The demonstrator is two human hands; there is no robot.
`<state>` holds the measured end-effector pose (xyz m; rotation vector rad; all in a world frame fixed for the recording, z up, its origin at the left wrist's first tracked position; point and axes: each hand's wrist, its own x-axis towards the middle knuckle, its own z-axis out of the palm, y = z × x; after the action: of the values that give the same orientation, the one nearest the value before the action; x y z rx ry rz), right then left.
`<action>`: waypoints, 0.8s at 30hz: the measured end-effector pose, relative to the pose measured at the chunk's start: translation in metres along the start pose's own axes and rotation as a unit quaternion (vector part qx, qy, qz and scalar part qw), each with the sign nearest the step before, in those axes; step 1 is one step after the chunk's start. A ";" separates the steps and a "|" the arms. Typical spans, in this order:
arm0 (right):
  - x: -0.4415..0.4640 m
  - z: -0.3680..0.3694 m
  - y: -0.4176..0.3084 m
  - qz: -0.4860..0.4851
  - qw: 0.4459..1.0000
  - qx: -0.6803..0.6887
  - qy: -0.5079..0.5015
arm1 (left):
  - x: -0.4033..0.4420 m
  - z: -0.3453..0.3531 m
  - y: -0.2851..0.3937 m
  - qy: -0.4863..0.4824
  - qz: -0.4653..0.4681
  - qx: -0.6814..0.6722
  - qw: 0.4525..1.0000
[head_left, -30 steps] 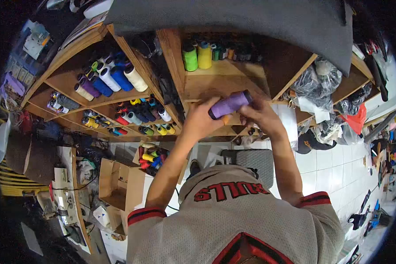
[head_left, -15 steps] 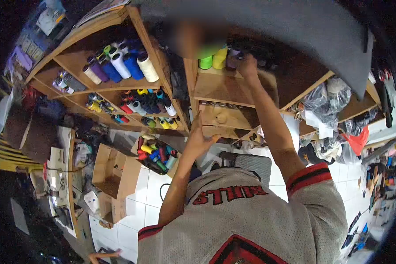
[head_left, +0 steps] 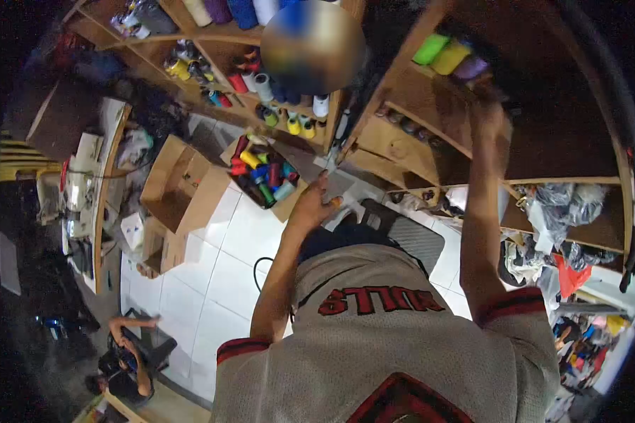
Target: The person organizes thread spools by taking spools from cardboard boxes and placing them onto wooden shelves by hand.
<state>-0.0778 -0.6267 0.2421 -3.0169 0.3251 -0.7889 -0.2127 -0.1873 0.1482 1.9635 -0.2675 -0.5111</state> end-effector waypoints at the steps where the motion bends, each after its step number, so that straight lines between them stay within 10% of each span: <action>1: -0.019 -0.025 -0.030 0.075 0.975 0.208 0.005 | -0.007 -0.009 -0.012 -0.015 -0.031 -0.011 0.999; 5: -0.100 -0.086 -0.166 0.186 0.770 0.572 -0.212 | -0.026 -0.051 -0.056 -0.031 -0.122 0.042 0.991; 8: -0.183 0.013 -0.199 0.172 0.683 0.539 -0.462 | -0.012 -0.087 -0.106 -0.042 -0.206 0.094 0.973; 10: -0.232 0.085 -0.236 0.225 0.501 0.611 -0.570 | -0.008 -0.097 -0.180 0.016 -0.193 0.053 0.980; 14: -0.296 0.210 -0.360 0.166 0.704 0.370 -0.582 | 0.025 -0.125 -0.327 0.132 -0.093 0.051 0.986; 15: -0.307 0.234 -0.384 0.160 0.727 0.325 -0.583 | 0.044 -0.144 -0.322 0.134 -0.208 0.025 0.969; 20: -0.400 0.381 -0.443 0.009 0.888 0.201 -0.412 | 0.096 -0.168 -0.443 0.127 -0.066 0.340 0.929; 24: -0.416 0.422 -0.460 -0.140 0.856 0.050 -0.495 | 0.131 -0.186 -0.454 0.028 0.020 0.399 0.916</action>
<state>-0.1370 -0.1123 -0.3008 -2.9032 -0.1821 0.7687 -0.0284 0.1062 -0.2227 2.7524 -0.5418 -0.3346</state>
